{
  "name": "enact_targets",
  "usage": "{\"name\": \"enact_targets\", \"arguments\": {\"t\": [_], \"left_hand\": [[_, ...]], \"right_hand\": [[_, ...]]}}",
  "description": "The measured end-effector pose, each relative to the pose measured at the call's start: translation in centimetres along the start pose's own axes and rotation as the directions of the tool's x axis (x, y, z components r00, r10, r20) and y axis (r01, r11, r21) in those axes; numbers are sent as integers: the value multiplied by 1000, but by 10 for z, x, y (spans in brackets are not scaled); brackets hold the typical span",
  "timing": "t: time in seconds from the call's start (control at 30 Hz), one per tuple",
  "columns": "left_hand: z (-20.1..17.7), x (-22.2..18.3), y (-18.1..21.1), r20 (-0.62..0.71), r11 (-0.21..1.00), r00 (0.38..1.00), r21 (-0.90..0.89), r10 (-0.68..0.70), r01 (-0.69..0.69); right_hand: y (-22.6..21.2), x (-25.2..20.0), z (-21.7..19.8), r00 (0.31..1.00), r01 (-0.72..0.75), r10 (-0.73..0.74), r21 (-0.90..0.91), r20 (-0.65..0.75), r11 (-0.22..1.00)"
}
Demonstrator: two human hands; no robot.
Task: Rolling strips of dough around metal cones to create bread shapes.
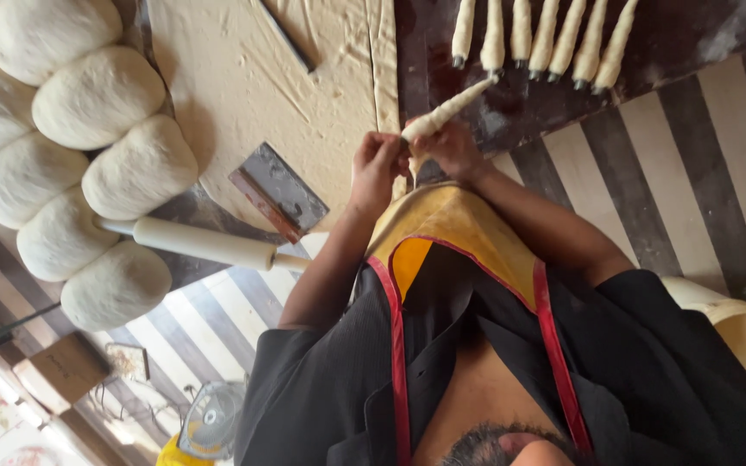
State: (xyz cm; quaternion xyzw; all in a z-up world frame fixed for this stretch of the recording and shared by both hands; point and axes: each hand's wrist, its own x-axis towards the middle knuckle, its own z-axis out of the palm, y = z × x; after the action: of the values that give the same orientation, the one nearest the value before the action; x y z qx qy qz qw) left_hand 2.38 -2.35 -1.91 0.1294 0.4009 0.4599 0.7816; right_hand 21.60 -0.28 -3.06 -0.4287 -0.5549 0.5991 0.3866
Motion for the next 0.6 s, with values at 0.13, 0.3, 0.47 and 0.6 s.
{"name": "enact_targets", "arguments": {"t": [0.13,0.3,0.47,0.6], "left_hand": [[-13,15,-14,9,895,961,360,278,-262],[1,7,-8,48,997,998,-66,43,-40],[-7,12,-18,7,847,936,424,351,-320],[12,-5,-1,-20,992,1000,-124,-18,15]], "right_hand": [[0,5,1,999,-50,52,176,-6,983],[-5,2,1,999,-32,31,143,8,989],[-13,3,4,1000,16,-25,380,19,925],[-9,-2,3,998,-65,62,303,17,951]]}}
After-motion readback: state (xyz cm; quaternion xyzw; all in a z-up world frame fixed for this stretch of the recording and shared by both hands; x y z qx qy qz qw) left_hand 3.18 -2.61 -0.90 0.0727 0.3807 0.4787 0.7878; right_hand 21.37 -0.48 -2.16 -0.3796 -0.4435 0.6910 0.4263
